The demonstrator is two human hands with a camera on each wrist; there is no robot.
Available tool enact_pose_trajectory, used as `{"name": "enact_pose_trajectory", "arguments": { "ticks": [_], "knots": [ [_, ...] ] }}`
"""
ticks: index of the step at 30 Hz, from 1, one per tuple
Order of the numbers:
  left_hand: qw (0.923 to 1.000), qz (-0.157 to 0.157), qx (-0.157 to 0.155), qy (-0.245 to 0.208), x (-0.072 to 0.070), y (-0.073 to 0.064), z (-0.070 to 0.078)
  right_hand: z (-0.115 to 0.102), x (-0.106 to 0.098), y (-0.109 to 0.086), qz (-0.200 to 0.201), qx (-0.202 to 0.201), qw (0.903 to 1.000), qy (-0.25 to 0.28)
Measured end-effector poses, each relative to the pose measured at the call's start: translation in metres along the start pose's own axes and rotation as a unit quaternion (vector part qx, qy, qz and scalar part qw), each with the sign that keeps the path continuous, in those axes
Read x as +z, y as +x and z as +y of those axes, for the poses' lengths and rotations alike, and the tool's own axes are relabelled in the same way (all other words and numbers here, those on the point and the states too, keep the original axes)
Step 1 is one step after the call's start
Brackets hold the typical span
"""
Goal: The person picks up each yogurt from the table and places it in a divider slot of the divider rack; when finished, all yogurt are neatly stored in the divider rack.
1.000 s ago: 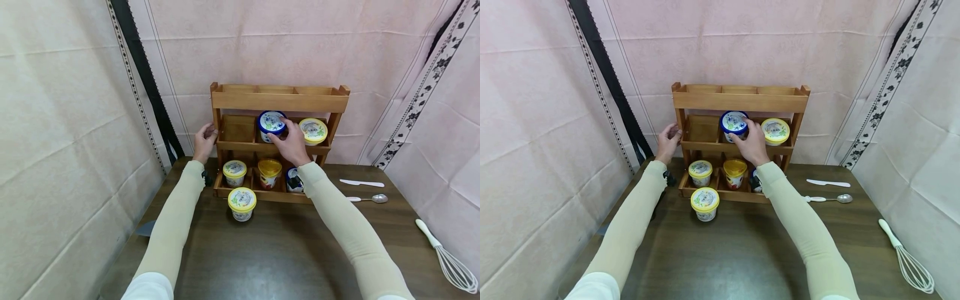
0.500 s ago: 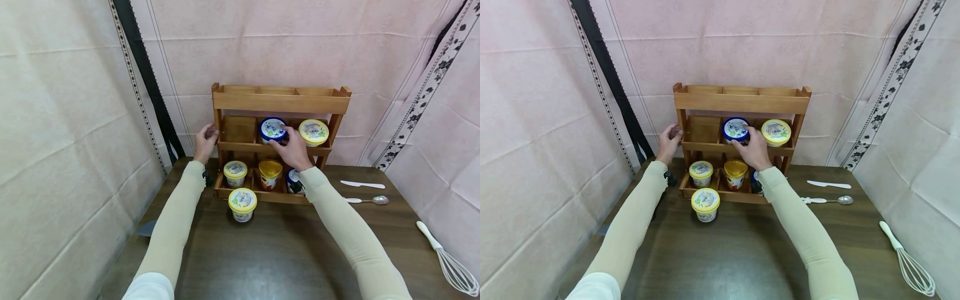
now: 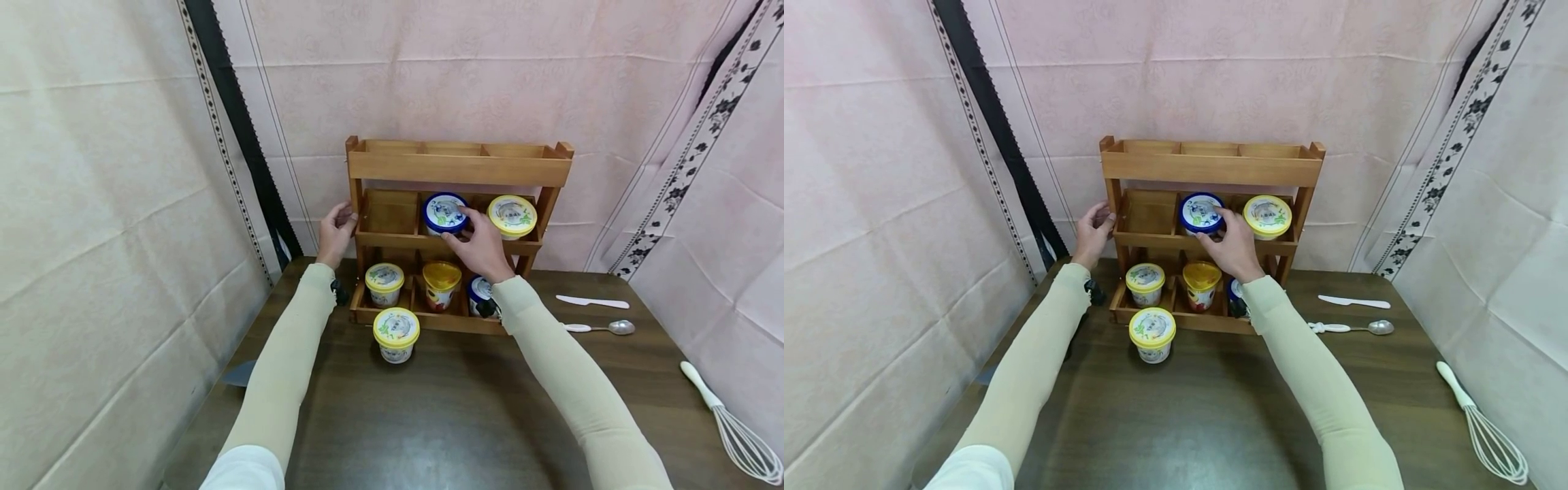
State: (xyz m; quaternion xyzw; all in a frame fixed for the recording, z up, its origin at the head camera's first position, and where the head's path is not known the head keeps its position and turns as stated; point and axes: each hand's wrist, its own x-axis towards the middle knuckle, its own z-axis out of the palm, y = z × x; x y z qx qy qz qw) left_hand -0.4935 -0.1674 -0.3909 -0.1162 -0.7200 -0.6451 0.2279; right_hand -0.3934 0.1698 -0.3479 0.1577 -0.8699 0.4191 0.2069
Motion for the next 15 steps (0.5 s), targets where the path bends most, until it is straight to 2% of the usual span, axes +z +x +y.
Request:
{"name": "enact_pose_trajectory", "arguments": {
  "ticks": [11,15],
  "knots": [
    [1.0000,-0.003,0.006,0.000,0.000,0.002,-0.003,0.000,-0.001,-0.031,-0.004,0.019,0.9993,0.033],
    [1.0000,0.000,0.007,-0.002,-0.001,0.001,-0.003,-0.002,0.002,-0.043,-0.011,0.012,0.9991,0.040]
  ]
}}
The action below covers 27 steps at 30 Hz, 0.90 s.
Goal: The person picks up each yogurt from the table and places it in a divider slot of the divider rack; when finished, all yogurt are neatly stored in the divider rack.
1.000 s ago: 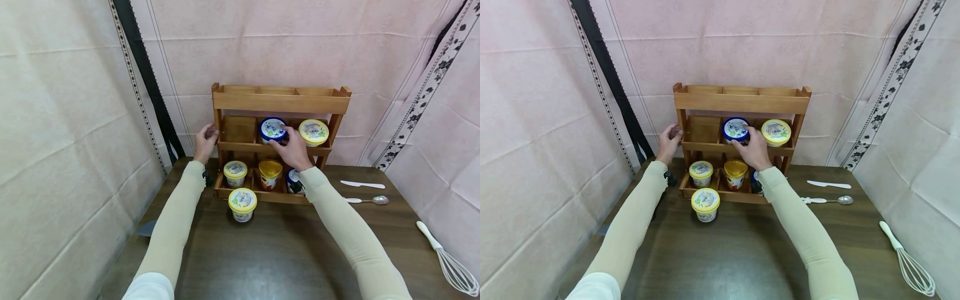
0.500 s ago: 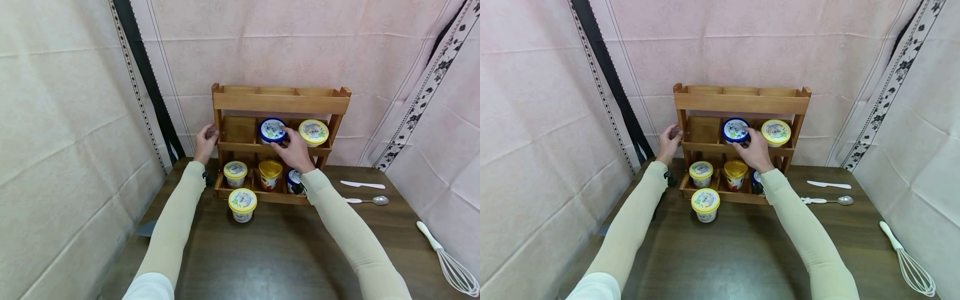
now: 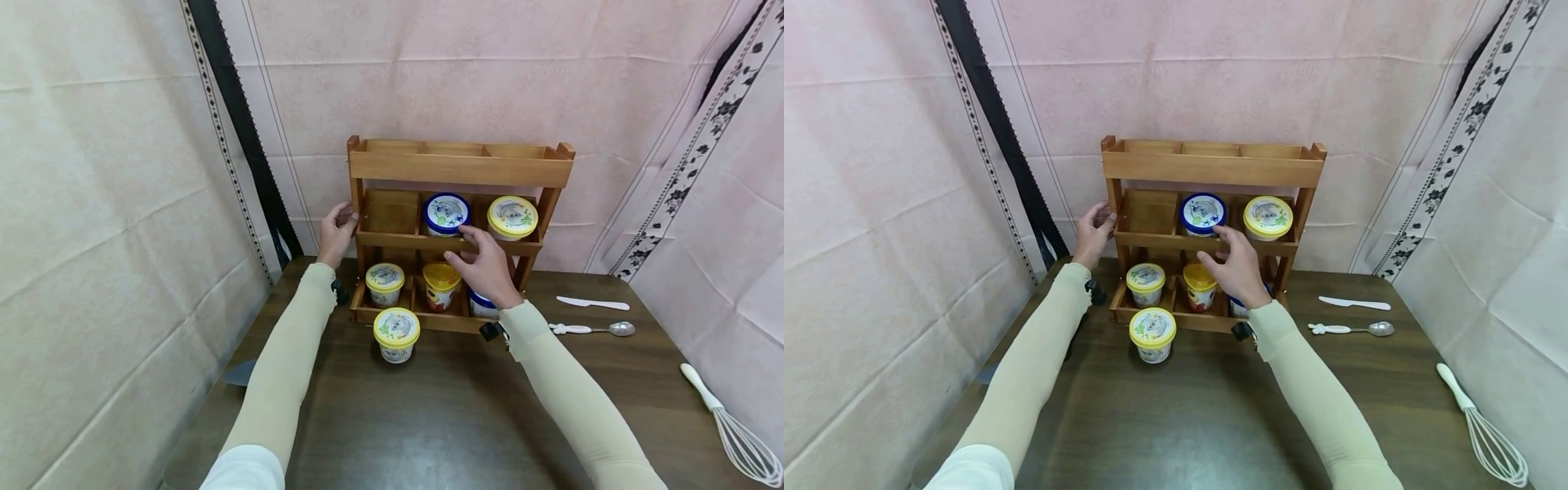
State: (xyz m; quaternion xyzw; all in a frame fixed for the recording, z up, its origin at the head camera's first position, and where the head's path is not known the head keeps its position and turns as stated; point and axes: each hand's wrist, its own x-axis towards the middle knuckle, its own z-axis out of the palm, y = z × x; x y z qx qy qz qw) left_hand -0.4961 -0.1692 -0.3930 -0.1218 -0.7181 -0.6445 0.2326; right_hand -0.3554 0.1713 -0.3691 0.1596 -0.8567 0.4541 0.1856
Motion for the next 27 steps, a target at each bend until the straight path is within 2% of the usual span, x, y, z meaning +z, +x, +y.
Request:
{"name": "enact_pose_trajectory", "arguments": {
  "ticks": [7,13,17,24,27],
  "knots": [
    [1.0000,-0.003,-0.003,-0.001,0.001,0.001,-0.001,0.007,0.013,-0.022,-0.018,-0.034,0.9991,0.015],
    [0.9999,0.000,-0.013,0.004,0.002,0.001,0.000,0.013,0.028,-0.036,-0.071,-0.013,0.9964,0.044],
    [1.0000,-0.001,-0.008,0.000,0.001,0.001,0.001,0.020,0.042,-0.044,-0.105,-0.008,0.9922,0.067],
    [1.0000,-0.001,-0.005,0.000,0.000,0.001,0.000,0.030,0.064,-0.059,-0.147,0.000,0.9879,0.048],
    [1.0000,-0.001,-0.006,0.001,0.000,0.002,-0.002,0.031,0.072,-0.065,-0.166,-0.014,0.9850,0.043]
  ]
}}
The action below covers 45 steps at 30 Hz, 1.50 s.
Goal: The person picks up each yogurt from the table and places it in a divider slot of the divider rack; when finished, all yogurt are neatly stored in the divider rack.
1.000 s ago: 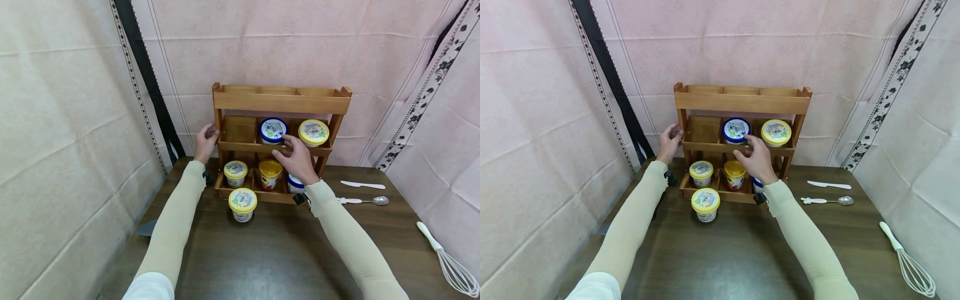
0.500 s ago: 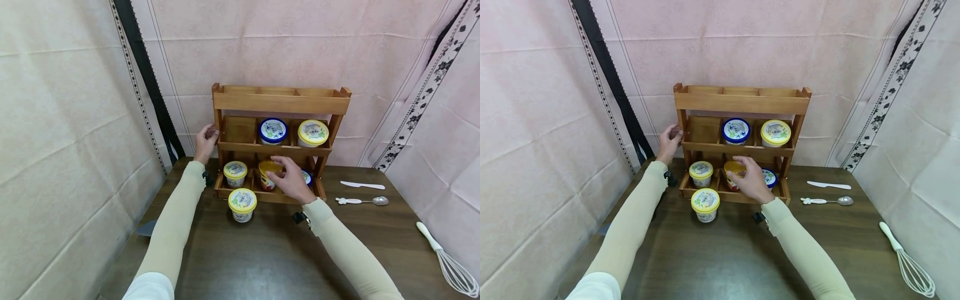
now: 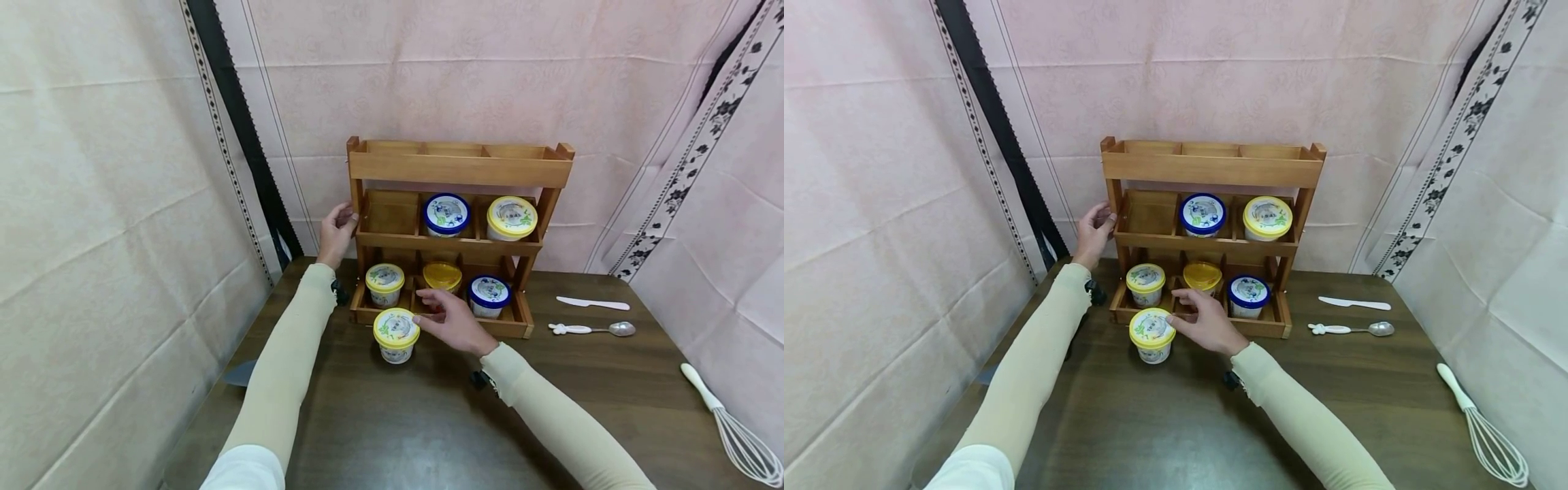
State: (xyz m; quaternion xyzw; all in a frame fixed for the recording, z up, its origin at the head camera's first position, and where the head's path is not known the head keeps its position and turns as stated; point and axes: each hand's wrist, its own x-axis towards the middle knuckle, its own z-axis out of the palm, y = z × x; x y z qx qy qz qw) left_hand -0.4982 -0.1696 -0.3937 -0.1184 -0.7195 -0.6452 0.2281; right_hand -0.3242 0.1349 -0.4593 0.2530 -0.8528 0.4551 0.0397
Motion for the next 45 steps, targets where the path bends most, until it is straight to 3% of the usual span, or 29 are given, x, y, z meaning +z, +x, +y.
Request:
{"name": "enact_pose_trajectory", "arguments": {
  "ticks": [8,21,34,45],
  "knots": [
    [1.0000,0.004,0.002,0.003,-0.001,-0.003,0.002,0.005,0.021,-0.006,-0.066,-0.028,0.9971,0.025],
    [1.0000,0.004,0.000,0.001,0.001,-0.003,0.004,0.014,0.044,-0.015,-0.070,-0.043,0.9956,-0.046],
    [1.0000,0.006,-0.005,0.003,0.002,-0.006,0.003,0.012,0.042,-0.013,-0.071,-0.032,0.9967,-0.021],
    [0.9999,0.005,-0.001,0.011,0.002,-0.003,0.003,-0.010,0.025,0.000,-0.059,-0.023,0.9976,0.028]
  ]
}}
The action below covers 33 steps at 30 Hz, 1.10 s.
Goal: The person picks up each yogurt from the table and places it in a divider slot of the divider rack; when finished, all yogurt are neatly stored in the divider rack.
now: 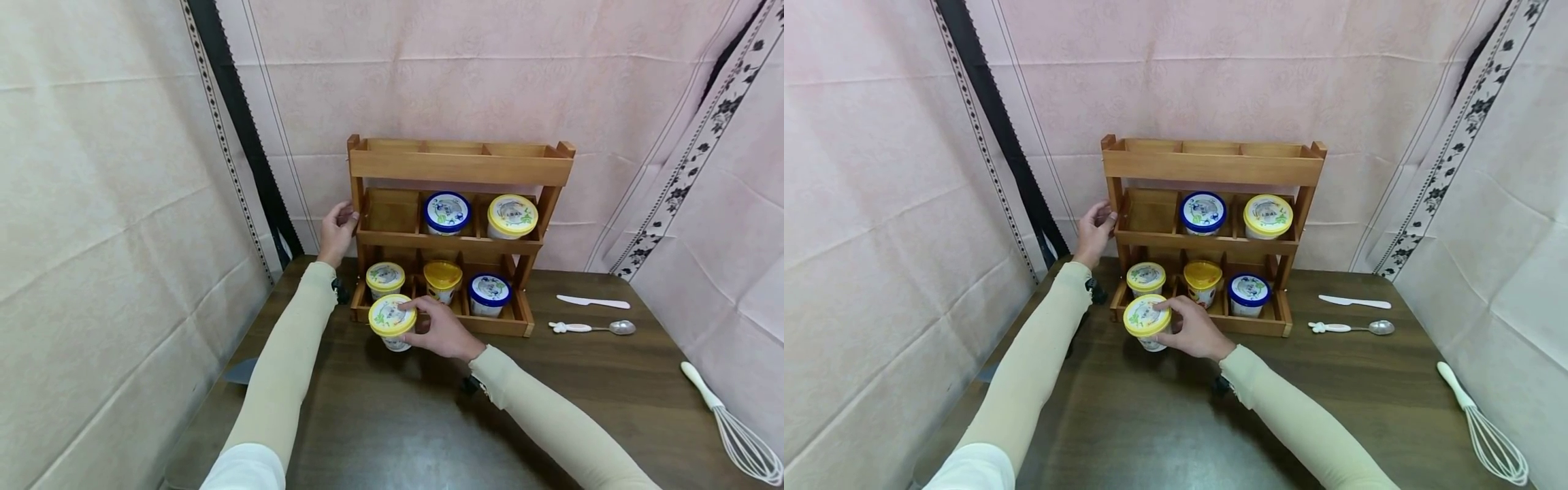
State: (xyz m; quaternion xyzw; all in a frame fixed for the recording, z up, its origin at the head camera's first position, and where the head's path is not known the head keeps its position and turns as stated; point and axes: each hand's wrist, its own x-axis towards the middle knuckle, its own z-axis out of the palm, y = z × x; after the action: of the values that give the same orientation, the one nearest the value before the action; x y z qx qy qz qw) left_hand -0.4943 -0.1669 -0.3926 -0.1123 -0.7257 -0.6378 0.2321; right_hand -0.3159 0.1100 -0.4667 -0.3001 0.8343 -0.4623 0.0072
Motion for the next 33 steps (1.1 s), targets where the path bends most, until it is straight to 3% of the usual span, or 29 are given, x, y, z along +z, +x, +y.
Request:
{"name": "enact_pose_trajectory", "arguments": {
  "ticks": [14,33],
  "knots": [
    [0.9999,0.008,-0.003,0.010,0.000,0.001,-0.002,-0.028,-0.024,0.024,0.037,-0.044,0.9983,0.012],
    [0.9999,0.004,-0.008,0.008,0.000,0.003,-0.002,-0.070,-0.049,0.064,0.083,-0.059,0.9942,0.036]
  ]
}}
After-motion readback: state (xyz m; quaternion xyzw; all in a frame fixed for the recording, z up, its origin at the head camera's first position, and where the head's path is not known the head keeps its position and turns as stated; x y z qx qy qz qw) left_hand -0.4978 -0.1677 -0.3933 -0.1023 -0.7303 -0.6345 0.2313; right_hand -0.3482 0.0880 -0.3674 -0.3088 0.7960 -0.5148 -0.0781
